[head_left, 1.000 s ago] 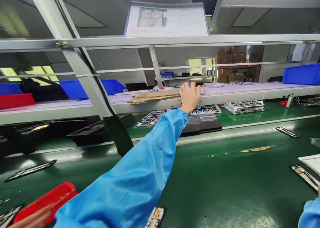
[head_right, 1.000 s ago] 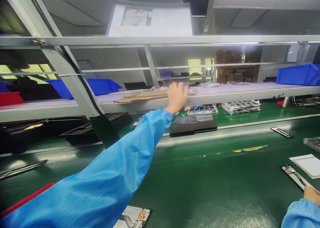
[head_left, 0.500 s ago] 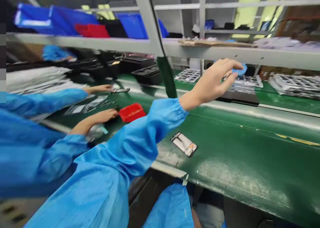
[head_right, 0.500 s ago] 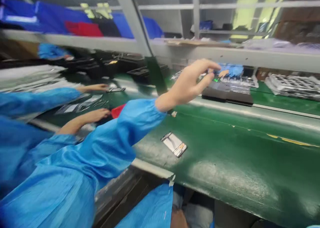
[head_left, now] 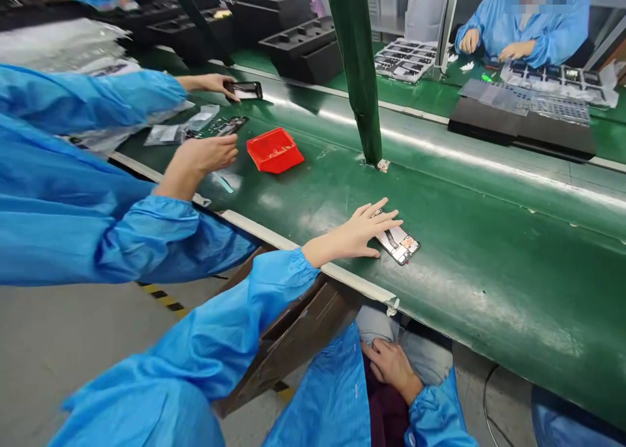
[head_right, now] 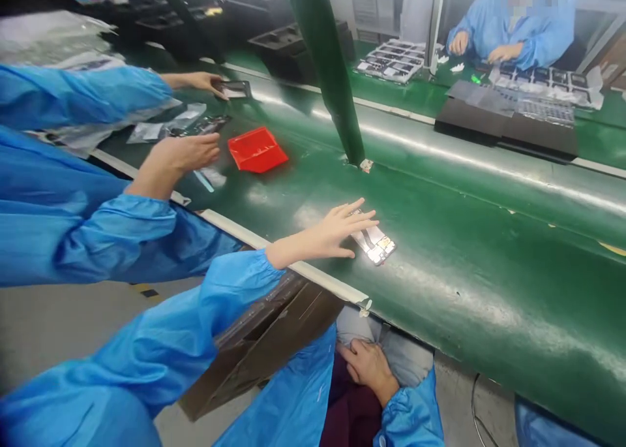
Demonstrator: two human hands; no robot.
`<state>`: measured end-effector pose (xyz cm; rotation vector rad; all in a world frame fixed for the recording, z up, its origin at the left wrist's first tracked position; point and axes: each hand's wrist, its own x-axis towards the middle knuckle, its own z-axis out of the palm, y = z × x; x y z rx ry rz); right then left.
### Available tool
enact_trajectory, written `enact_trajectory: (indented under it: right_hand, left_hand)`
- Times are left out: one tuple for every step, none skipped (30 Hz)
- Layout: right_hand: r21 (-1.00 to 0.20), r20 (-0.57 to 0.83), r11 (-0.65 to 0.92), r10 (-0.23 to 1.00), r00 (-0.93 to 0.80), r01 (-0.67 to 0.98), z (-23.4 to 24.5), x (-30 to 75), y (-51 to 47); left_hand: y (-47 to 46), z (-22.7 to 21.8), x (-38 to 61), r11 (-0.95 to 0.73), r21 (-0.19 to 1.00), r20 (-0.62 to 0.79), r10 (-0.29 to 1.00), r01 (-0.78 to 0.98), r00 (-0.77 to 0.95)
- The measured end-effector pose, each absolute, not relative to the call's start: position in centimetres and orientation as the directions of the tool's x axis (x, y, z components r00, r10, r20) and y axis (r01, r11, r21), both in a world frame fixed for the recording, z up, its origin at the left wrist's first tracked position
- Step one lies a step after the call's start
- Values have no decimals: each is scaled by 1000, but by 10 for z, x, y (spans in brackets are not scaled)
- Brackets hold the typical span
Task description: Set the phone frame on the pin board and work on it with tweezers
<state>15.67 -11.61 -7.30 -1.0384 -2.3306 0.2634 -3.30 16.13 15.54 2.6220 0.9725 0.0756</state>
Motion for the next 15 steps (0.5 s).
enact_trajectory:
  right_hand:
    - [-399, 403, 674, 738, -541, 622, -73, 158, -117]
    - [-404, 393, 670, 742, -543, 623, -72, 158, -118]
    - [-409, 384, 666, 746, -544, 624, -71, 158, -118]
    - [-413, 378, 662, 749, -543, 626, -70, 159, -118]
    - [-416, 375, 658, 753, -540, 628, -69, 159, -118]
    - [-419, 375, 654, 756, -536, 630, -68, 159, -118]
    - [-421, 377, 650, 760, -529, 633, -67, 160, -118]
    - [-422, 381, 645, 764, -521, 637, -65, 160, -117]
    - [-422, 387, 641, 767, -511, 641, -63, 160, -116]
    - [-422, 395, 636, 771, -500, 646, -60, 159, -115]
    - [-421, 405, 634, 772, -490, 649, -55, 158, -114]
    - [-419, 416, 634, 771, -482, 650, -48, 156, -113]
    - [-418, 426, 635, 769, -477, 650, -40, 155, -111]
    - [-418, 440, 641, 763, -474, 644, -28, 156, -110]
    - [-418, 455, 651, 753, -475, 633, -13, 159, -107]
  left_hand:
    - [166, 157, -27, -735, 304, -86, 612, 606, 786]
    - [171, 160, -22, -760, 273, -103, 587, 590, 803]
    - [174, 163, -17, -781, 240, -116, 566, 576, 816]
    - [177, 166, -13, -802, 204, -128, 547, 562, 827]
    - [179, 169, -10, -820, 165, -141, 530, 547, 837]
    - [180, 171, -8, -835, 127, -154, 517, 536, 842]
    - [180, 174, -7, -843, 93, -168, 512, 530, 843]
    - [179, 175, -6, -843, 65, -180, 516, 533, 838]
    - [178, 177, -6, -837, 46, -187, 529, 545, 828]
    - [177, 177, -7, -825, 34, -190, 549, 564, 814]
    - [175, 177, -8, -809, 30, -188, 572, 586, 799]
    - [174, 177, -10, -794, 36, -183, 592, 607, 785]
    - [173, 176, -12, -779, 52, -176, 609, 625, 773]
    - [172, 174, -13, -765, 74, -167, 623, 640, 764]
    - [172, 172, -15, -751, 99, -154, 636, 653, 756]
